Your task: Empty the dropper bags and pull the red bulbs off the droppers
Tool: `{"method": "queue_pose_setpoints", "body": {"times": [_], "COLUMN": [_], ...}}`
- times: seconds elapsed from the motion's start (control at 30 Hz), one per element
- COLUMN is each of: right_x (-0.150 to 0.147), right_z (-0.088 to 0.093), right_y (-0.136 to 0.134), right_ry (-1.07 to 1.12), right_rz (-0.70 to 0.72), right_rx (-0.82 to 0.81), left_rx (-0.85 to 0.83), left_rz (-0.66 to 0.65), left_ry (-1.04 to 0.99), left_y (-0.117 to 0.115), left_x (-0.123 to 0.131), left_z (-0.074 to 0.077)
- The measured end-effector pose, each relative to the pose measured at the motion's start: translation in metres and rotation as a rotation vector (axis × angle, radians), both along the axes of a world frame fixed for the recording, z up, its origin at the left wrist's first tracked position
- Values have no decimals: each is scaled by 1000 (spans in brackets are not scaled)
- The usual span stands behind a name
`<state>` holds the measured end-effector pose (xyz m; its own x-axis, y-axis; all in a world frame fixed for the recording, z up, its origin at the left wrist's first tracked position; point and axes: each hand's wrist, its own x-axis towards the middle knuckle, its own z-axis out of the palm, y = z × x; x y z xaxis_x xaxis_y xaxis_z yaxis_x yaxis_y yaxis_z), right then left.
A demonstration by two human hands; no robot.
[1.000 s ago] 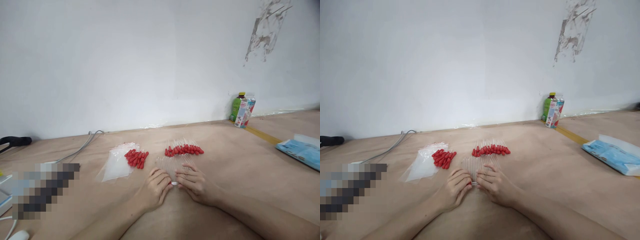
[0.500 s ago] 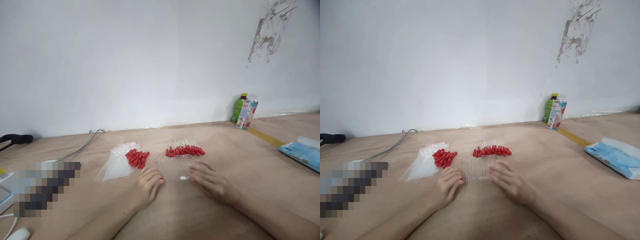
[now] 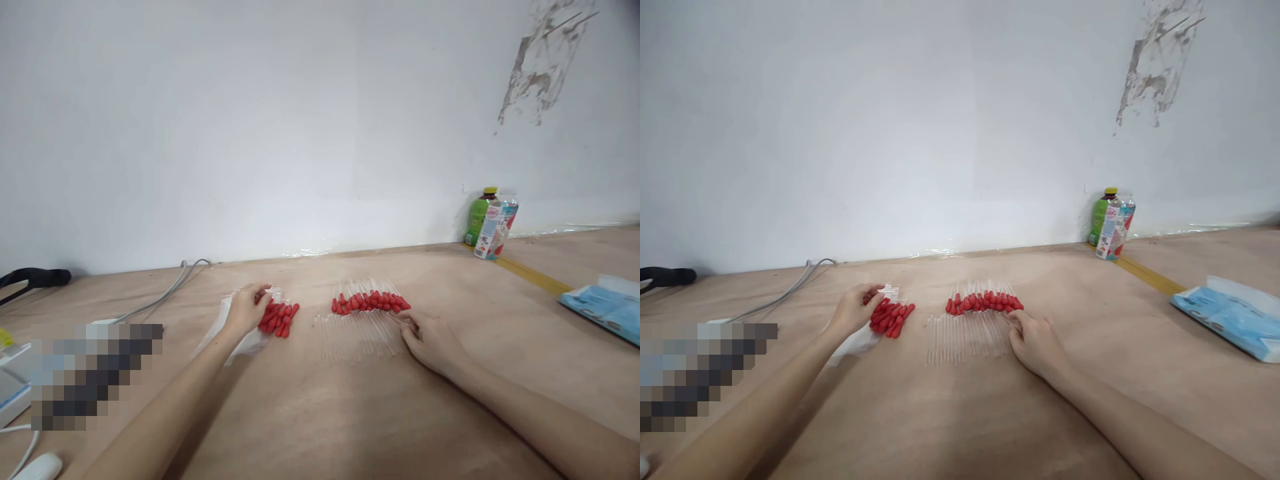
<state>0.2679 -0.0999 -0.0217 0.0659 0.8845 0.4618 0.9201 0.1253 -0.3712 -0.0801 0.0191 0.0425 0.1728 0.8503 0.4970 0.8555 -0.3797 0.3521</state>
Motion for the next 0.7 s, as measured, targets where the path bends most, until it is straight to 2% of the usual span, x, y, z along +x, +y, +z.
{"method": "queue_pose_setpoints", "body": {"times": [0.2,0.4,0.5,0.7], "right_x": [-12,-16,-14,-7], "right_z": [2,6,8,4], "right_y": [-1,-4,-4,1], "right_ry": [9,30,63,192], "right_rz": [20,51,75,109], "right_rx": [19,28,2,-9], "left_rx": [-71,-19,-27,-128], "left_rz": [-9,-12,-86,-264], "left_ry": [90,92,106,141], "left_y": [10,3,-3,-12], "left_x": [14,22,41,98], "left_z": [-11,-1,2,-5]}}
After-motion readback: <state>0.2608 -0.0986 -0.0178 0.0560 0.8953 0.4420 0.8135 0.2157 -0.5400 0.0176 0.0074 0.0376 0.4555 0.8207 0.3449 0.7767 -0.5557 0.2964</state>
